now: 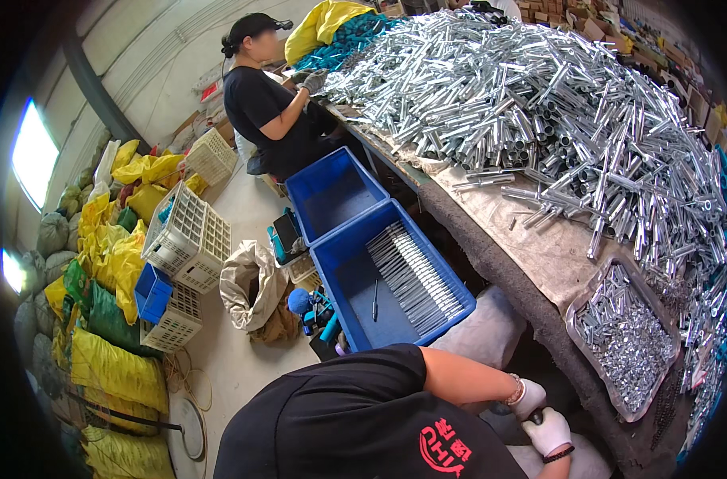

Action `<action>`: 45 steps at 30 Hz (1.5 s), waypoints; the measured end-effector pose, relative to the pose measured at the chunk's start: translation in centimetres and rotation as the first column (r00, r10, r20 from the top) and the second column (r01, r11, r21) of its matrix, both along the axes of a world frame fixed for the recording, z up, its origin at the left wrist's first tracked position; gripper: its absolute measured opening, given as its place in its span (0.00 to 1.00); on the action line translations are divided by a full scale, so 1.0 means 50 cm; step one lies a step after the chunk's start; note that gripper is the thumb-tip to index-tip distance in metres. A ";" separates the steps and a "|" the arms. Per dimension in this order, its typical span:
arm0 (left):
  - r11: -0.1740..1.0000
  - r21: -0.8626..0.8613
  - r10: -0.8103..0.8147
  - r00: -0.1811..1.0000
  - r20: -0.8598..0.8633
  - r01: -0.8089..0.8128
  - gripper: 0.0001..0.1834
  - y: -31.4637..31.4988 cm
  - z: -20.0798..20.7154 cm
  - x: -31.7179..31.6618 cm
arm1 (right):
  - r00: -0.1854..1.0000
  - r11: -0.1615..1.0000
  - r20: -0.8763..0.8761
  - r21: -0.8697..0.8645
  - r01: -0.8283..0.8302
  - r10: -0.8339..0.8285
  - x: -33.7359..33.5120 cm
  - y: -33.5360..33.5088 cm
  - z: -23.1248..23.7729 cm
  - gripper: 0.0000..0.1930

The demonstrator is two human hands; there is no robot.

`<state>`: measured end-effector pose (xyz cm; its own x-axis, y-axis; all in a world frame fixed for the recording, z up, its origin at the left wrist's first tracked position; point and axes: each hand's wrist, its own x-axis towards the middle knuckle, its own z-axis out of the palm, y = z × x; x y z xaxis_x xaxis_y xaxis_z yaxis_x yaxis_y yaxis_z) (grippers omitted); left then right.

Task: Assembling a mechanical component involving a blue handle, metal tubes, and internal springs at a manufacturing workstation.

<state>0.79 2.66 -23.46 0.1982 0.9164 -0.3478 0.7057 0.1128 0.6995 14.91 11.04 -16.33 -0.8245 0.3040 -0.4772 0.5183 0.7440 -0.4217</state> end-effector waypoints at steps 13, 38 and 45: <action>1.000 -0.020 0.009 1.000 0.011 -0.009 0.17 -0.003 0.018 -0.003 | 1.000 1.000 -0.010 -0.006 0.007 -0.007 0.002 0.001 -0.008 0.21; 0.999 -0.033 -0.003 1.000 -0.019 0.002 0.19 0.000 0.002 0.002 | 1.000 1.000 -0.011 0.013 -0.020 0.020 0.000 -0.005 0.002 0.20; 0.995 -0.095 0.036 0.999 -0.007 -0.036 0.21 0.007 0.009 -0.001 | 1.000 1.000 -0.021 0.002 -0.016 0.016 -0.002 0.000 0.004 0.20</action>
<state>0.75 2.99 -22.99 0.1636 0.8857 -0.4345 0.7039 0.2038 0.6804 14.79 11.05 -16.15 -0.8389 0.2919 -0.4594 0.4978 0.7527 -0.4308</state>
